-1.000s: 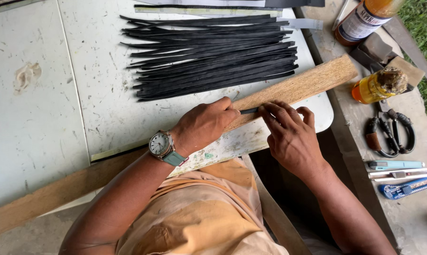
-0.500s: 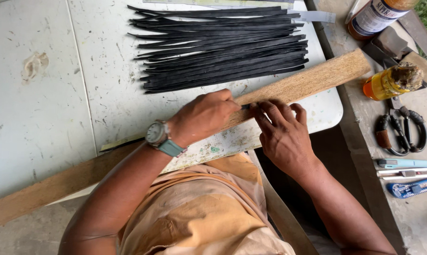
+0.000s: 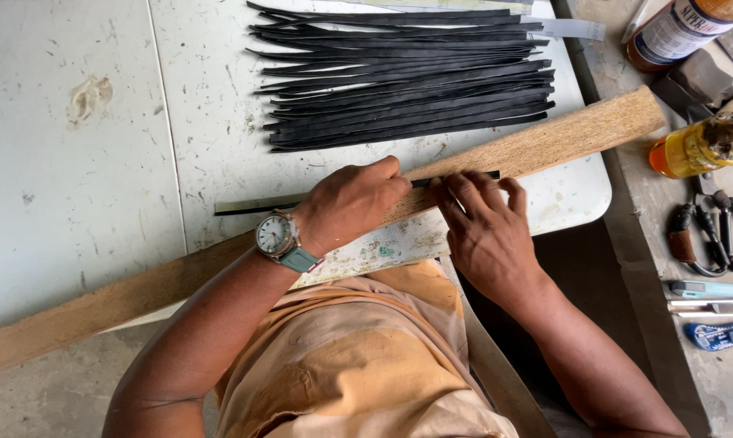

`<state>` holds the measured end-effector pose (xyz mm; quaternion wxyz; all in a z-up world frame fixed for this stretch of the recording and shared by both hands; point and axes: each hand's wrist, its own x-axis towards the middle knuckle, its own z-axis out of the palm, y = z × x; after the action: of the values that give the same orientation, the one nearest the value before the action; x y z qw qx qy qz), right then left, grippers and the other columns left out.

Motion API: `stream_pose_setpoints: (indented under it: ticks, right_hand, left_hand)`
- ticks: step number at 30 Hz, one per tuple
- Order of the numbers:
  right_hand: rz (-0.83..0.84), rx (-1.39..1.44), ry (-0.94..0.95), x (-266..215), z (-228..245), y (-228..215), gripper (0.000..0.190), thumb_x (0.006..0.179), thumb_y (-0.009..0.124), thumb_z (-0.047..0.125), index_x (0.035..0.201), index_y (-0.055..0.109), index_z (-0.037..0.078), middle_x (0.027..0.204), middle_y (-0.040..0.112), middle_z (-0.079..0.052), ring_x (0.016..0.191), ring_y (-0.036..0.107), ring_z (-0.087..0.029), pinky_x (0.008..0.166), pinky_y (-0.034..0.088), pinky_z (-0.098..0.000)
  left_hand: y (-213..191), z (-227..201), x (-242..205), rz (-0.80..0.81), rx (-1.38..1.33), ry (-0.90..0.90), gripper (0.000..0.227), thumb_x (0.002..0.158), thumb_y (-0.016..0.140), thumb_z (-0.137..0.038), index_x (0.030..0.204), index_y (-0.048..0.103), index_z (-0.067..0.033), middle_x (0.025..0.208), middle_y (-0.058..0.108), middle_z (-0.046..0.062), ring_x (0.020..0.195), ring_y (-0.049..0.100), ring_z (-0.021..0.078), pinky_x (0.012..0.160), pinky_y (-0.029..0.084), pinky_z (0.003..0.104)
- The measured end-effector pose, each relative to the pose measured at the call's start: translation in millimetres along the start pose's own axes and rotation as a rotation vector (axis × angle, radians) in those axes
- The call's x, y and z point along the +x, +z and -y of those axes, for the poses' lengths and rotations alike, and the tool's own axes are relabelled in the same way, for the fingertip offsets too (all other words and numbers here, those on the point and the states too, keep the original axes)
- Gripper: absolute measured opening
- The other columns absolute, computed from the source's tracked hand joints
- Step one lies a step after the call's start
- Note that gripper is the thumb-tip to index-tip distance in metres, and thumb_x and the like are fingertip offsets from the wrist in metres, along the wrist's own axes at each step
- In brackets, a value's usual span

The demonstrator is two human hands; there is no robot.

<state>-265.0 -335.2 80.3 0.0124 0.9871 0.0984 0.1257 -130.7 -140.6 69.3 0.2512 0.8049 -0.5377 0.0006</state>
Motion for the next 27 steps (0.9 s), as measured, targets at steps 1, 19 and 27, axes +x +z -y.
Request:
stream_pose_setpoints:
  ticks: [1,19,27]
  right_hand:
    - [0.002,0.015,-0.005,0.1,1.9,1.0,0.06,0.086,0.065,0.011,0.145,0.056,0.007,0.144,0.054,-0.01,0.135,0.049,-0.027,0.11,0.036,-0.0506]
    - [-0.065,-0.039,-0.089,14.9,25.2,9.0,0.06,0.089,0.061,0.009,0.148,0.058,0.02,0.134,0.061,-0.01,0.124,0.054,-0.031,0.107,0.038,-0.0503]
    - [-0.099,-0.034,-0.008,5.4,-1.0,-1.2,0.059,0.082,0.064,0.006,0.138,0.068,0.023,0.115,0.067,-0.005,0.107,0.061,-0.028,0.099,0.044,-0.0494]
  left_hand:
    - [1.3,-0.4,-0.6,0.008,0.035,0.008,0.005,0.093,0.063,0.0,0.091,0.067,-0.001,0.093,0.058,0.01,0.072,0.068,0.0259,0.063,0.059,0.035]
    - [-11.9,18.9,-47.9,-0.049,0.011,0.006,0.014,0.088,0.061,0.004,0.099,0.067,-0.0035,0.096,0.059,0.009,0.076,0.069,0.0278,0.066,0.059,0.037]
    - [-7.3,17.7,-48.0,-0.119,-0.029,0.004,0.015,0.089,0.063,0.001,0.102,0.069,-0.004,0.092,0.058,0.009,0.076,0.068,0.028,0.065,0.058,0.039]
